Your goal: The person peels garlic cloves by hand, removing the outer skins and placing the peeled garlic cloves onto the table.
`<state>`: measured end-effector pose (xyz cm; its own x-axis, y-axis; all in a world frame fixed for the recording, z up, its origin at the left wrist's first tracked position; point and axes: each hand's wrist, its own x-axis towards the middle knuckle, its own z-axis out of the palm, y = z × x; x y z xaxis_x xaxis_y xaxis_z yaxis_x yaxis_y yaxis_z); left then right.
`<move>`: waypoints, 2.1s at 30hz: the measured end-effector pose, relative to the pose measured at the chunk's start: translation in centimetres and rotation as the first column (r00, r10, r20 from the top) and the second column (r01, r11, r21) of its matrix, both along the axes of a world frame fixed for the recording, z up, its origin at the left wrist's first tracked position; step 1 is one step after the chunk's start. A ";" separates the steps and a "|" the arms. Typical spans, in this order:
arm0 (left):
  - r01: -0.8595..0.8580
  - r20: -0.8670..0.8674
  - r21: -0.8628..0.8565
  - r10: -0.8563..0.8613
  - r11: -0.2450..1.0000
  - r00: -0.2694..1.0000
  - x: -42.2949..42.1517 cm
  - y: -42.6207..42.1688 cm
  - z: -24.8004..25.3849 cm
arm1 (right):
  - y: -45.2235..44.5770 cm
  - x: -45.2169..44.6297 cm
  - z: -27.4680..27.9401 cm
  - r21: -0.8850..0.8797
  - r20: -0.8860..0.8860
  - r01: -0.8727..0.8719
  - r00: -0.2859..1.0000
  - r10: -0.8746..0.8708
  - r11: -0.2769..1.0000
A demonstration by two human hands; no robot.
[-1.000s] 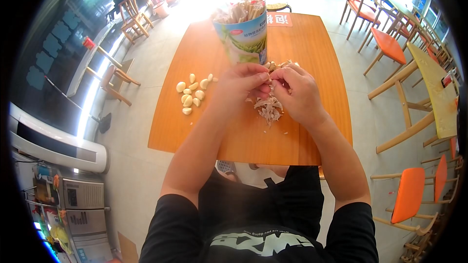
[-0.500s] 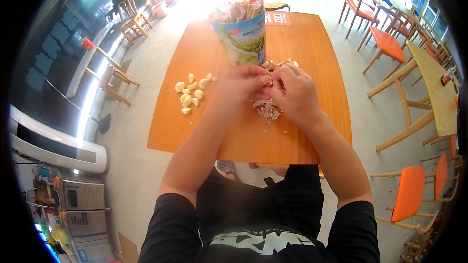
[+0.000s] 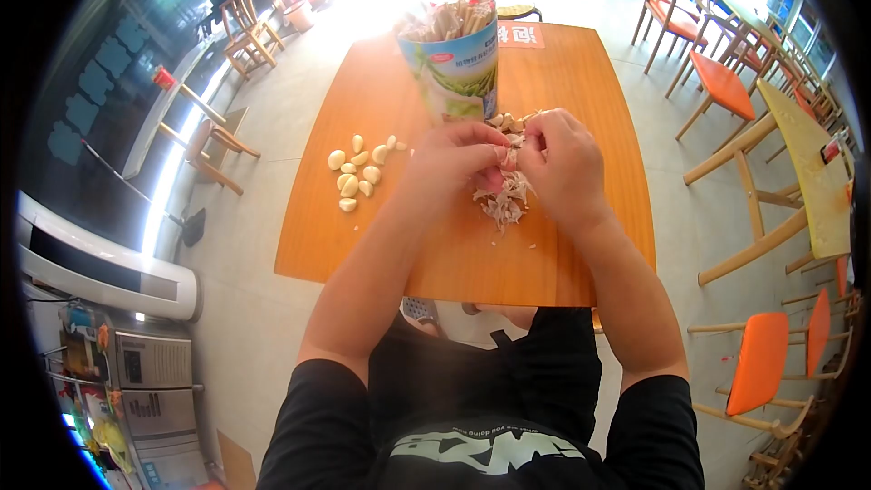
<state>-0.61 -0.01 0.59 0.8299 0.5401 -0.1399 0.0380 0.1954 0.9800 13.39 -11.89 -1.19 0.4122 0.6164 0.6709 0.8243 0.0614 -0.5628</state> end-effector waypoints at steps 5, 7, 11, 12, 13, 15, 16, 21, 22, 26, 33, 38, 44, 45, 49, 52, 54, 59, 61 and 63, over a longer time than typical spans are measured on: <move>0.003 0.079 -0.161 0.010 0.987 0.997 -0.3 -0.5 0.8 | -0.1 0.8 -0.5 -0.101 0.045 0.052 0.998 -0.048 0.994; -0.072 0.108 -0.228 0.099 0.971 0.989 -0.3 -0.5 0.9 | -0.3 0.2 0.0 -0.138 -0.107 -0.045 0.994 0.030 0.989; -0.117 0.116 -0.241 0.148 0.964 0.982 -0.1 -0.3 0.7 | -0.3 0.0 0.1 -0.073 -0.144 -0.093 0.986 0.082 0.993; -0.120 0.113 -0.238 0.150 0.964 0.982 0.0 0.0 0.3 | -0.3 0.0 0.1 -0.048 -0.147 -0.125 0.982 0.117 0.991; -0.124 0.109 -0.235 0.153 0.964 0.982 0.1 0.2 -0.1 | -0.3 -0.1 0.0 -0.024 -0.150 -0.156 0.977 0.151 0.987; -0.115 0.125 -0.237 0.148 0.965 0.981 0.1 0.5 -0.6 | -0.2 -0.4 0.1 -0.004 -0.136 -0.158 0.978 0.156 0.988; -0.106 0.143 -0.238 0.143 0.965 0.979 0.2 0.5 -0.7 | -0.2 -0.5 0.1 0.017 -0.119 -0.160 0.980 0.160 0.987; -0.112 0.114 -0.169 0.132 0.979 0.985 0.2 0.2 -0.7 | -0.1 -0.5 -0.2 0.048 0.013 -0.136 0.991 0.136 0.990; -0.106 0.105 -0.141 0.121 0.984 0.987 0.2 0.2 -0.7 | -0.1 -0.5 -0.2 0.061 0.060 -0.131 0.990 0.127 0.990; -0.126 0.064 -0.064 0.131 0.990 0.989 0.2 0.0 -0.5 | -0.1 -0.5 -0.3 0.058 0.140 -0.127 0.983 0.118 0.990; -0.146 0.004 -0.044 0.147 0.988 0.989 0.2 -0.5 -0.3 | 0.1 -0.8 -0.7 -0.014 0.177 -0.086 0.980 0.087 0.996; -0.157 -0.020 -0.055 0.156 0.986 0.988 0.1 -0.3 -0.3 | 0.3 -0.9 -0.6 0.006 0.108 -0.084 0.991 0.083 0.996; -0.019 0.042 -0.079 0.022 0.997 0.999 -0.3 0.0 0.3 | 0.0 -0.2 0.0 0.002 -0.127 -0.120 0.985 0.119 0.993; 0.005 0.052 -0.092 -0.001 0.996 0.999 -0.3 -0.1 0.4 | 0.0 0.0 0.0 -0.007 -0.140 -0.091 0.986 0.089 0.996; 0.019 0.096 -0.173 -0.002 0.985 0.995 -0.4 -0.1 0.5 | -0.3 0.7 -0.3 -0.097 -0.091 -0.075 0.994 0.066 0.992; -0.009 0.090 -0.198 0.027 0.980 0.996 -0.5 0.3 0.3 | -0.4 0.1 0.2 -0.134 -0.168 -0.136 0.979 0.113 0.982; -0.010 0.105 -0.215 0.033 0.977 0.994 -0.5 0.4 0.2 | -0.3 0.3 0.1 -0.103 -0.163 -0.166 0.975 0.148 0.981; -0.020 0.144 -0.244 0.057 0.970 0.988 -0.3 0.6 -0.2 | -0.1 0.3 -0.2 0.037 -0.149 -0.230 0.961 0.233 0.972; -0.003 0.138 -0.219 0.034 0.976 0.990 -0.2 0.6 -0.3 | -0.5 -0.1 0.6 -0.024 -0.297 -0.258 0.925 0.239 0.966; -0.016 0.113 -0.195 0.039 0.981 0.993 -0.1 0.6 -0.5 | -0.4 -0.2 0.4 -0.023 -0.345 -0.263 0.907 0.239 0.965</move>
